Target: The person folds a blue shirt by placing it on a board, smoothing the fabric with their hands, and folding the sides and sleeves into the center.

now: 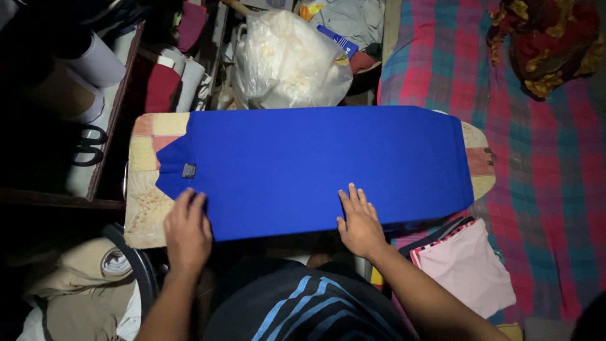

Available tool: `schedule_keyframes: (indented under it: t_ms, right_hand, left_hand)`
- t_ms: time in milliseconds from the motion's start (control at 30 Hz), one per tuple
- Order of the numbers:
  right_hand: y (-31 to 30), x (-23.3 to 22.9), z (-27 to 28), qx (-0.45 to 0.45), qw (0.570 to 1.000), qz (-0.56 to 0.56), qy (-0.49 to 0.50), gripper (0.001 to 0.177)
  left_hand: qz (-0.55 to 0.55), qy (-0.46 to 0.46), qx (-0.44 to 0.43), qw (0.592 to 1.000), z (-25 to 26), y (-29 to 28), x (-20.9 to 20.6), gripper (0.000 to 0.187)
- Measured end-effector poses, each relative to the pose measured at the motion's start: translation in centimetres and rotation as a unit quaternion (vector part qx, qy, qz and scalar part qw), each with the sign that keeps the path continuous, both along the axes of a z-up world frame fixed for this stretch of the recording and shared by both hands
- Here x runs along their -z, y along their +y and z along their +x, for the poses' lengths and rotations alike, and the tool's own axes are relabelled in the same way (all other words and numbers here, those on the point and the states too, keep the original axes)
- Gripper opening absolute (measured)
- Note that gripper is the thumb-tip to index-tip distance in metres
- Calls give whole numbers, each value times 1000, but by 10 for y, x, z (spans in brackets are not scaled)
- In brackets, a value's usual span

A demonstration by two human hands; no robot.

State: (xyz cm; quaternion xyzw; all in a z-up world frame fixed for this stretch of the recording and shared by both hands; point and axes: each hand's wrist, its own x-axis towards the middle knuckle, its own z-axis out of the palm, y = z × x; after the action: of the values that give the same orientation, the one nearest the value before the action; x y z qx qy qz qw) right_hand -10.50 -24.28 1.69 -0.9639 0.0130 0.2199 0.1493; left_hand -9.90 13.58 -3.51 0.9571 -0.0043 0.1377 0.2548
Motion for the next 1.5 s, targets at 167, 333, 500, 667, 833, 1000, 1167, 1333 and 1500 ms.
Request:
schedule_keyframes:
  t_ms: [167,333,500,667,833,1000,1167,1333,1500]
  right_hand:
    - [-2,3,-1,2,1000,5,-9,69]
    - [-3,5,-1,-1,1000,11,-17,70]
    - [-2,8,-3,5,1000,10,-26,69]
    - [-3,8,-3,-3,1000,10,-29,70]
    - [-1,6,-1,-2,1000,-4,-16,73]
    - [-1,7,-1,10,1000,4,-15,73]
    - [2,9,1,36,999,17,-14,68]
    - [6,6,7,62,998,26,2,65]
    - [16,6,11,96,995,23,7,65]
  left_hand:
    - [106,112,46,987,-27,6,13,59]
    - [101,137,-2,985,-60,24,0,63]
    - [81,94,-64,990,-60,22,-10,50]
    - [-6,-9,3,1000,-28,-8,-16,46]
    - [-19,36,24,999,-5,-15,-12,45]
    - [-3,47,11,999,11,3,-14,40]
    - [-25,-28,-18,999,75,25,-5,30]
    - [-30,8,8,1000,157,53,4,35]
    - [25,157,20,987,199,58,-4,33]
